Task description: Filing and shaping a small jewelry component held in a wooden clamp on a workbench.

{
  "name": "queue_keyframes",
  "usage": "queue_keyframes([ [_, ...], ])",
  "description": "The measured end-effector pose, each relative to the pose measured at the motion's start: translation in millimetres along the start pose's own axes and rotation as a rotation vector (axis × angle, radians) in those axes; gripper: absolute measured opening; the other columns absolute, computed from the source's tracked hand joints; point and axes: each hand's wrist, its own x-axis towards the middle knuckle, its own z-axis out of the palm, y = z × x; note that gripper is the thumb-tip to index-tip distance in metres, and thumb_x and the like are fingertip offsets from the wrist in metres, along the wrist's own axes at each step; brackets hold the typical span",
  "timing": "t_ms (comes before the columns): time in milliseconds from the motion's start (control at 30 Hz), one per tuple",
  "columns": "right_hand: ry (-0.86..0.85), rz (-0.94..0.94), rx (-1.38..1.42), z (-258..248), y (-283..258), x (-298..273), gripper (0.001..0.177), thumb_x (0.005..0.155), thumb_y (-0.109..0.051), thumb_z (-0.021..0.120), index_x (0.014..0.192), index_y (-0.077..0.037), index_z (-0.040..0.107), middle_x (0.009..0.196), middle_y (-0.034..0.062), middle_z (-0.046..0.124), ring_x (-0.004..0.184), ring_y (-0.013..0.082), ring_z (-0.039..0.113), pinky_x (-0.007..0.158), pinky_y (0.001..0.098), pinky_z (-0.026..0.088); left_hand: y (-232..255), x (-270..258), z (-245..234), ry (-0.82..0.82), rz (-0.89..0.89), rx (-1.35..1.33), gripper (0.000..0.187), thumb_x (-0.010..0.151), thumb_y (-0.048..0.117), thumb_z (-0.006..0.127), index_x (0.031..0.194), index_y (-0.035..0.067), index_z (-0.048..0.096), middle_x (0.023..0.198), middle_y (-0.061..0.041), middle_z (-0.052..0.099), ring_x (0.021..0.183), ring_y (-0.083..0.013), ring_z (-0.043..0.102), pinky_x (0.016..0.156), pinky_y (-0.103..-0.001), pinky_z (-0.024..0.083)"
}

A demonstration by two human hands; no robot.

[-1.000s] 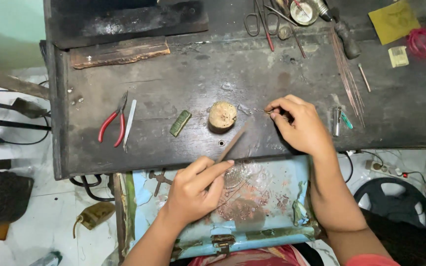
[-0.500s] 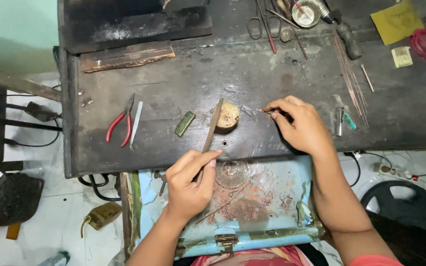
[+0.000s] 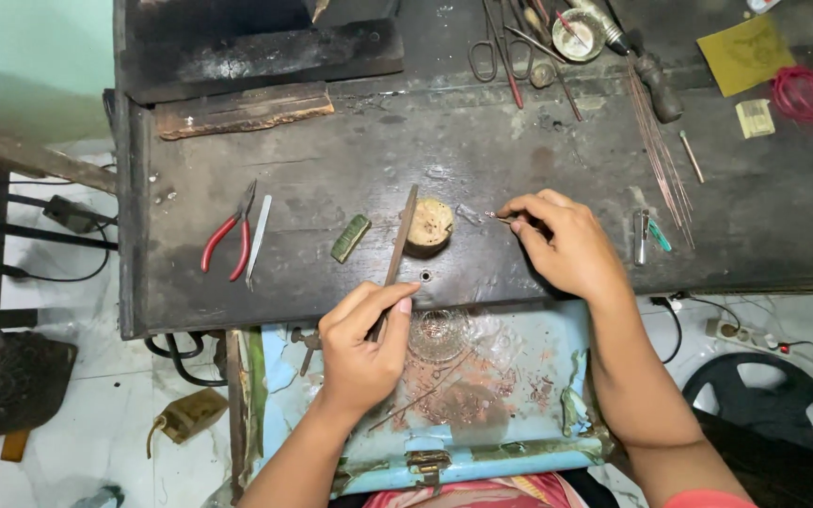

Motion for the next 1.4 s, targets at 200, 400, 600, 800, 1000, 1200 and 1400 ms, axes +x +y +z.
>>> queue_keyframes([
  [200,0.009,0.010,0.004,2.2,-0.7,2.3,0.018,0.095,-0.014,0.067,0.111,-0.017,0.074,0.094,0.0113,0.072,0.088,0.0388,0.070,0.075,0.0490,0.056,-5.0,-3.1,2.2,0.018,-0.020,0.000,0.021,0.088,-0.004,0.065,0.098,0.007,0.080,0.067,-0.010,0.067,0.050,-0.0221,0.057,0.045,-0.031,0.044],
  [400,0.016,0.001,-0.034,6.1,6.2,3.3,0.017,0.094,-0.015,0.070,0.111,-0.018,0.074,0.093,0.0087,0.072,0.088,0.0361,0.070,0.074,0.0475,0.056,-9.7,-6.1,6.2,0.034,-0.036,-0.028,0.019,0.088,-0.004,0.066,0.097,0.006,0.080,0.068,-0.010,0.067,0.051,-0.0229,0.059,0.046,-0.033,0.044],
  [600,0.035,0.044,0.000,4.9,-2.4,-1.0,0.019,0.092,-0.013,0.069,0.110,-0.014,0.075,0.093,0.0114,0.073,0.086,0.0383,0.070,0.073,0.0475,0.057,-1.6,-3.7,5.8,0.018,-0.051,-0.025,0.020,0.088,-0.004,0.065,0.097,0.006,0.080,0.067,-0.010,0.067,0.051,-0.0218,0.057,0.046,-0.032,0.043],
  [800,-0.001,0.012,0.003,4.4,-1.4,-1.0,0.021,0.096,-0.013,0.058,0.111,-0.018,0.073,0.102,0.0068,0.071,0.091,0.0296,0.068,0.086,0.0411,0.048,-3.0,-10.5,5.4,-0.038,-0.086,0.016,0.016,0.095,0.001,0.061,0.102,0.000,0.074,0.087,-0.010,0.071,0.074,-0.0169,0.067,0.068,-0.027,0.052],
  [1000,0.030,-0.019,0.005,8.8,-2.4,-1.8,0.019,0.100,-0.015,0.056,0.112,-0.016,0.071,0.101,0.0074,0.070,0.095,0.0296,0.068,0.088,0.0411,0.048,-5.5,-12.4,4.8,-0.033,-0.076,0.019,0.015,0.095,0.002,0.061,0.102,0.000,0.074,0.084,-0.009,0.069,0.067,-0.0154,0.061,0.064,-0.027,0.048],
  [1200,0.098,-0.035,0.031,12.2,9.8,-0.9,0.016,0.097,-0.012,0.066,0.111,-0.017,0.073,0.087,0.0100,0.067,0.087,0.0356,0.070,0.076,0.0455,0.056,-8.9,-10.4,7.7,0.044,-0.055,-0.018,0.019,0.086,-0.003,0.069,0.096,0.008,0.080,0.064,-0.008,0.064,0.050,-0.0215,0.057,0.045,-0.032,0.045],
  [1400,0.106,-0.215,0.199,-6.0,-52.9,-18.2,0.015,0.098,-0.009,0.062,0.110,-0.010,0.071,0.088,0.0163,0.066,0.084,0.0401,0.070,0.075,0.0475,0.056,-5.9,-9.5,8.6,0.070,-0.032,-0.053,0.015,0.085,-0.002,0.073,0.096,0.007,0.079,0.060,-0.006,0.060,0.044,-0.0182,0.052,0.040,-0.030,0.042],
])
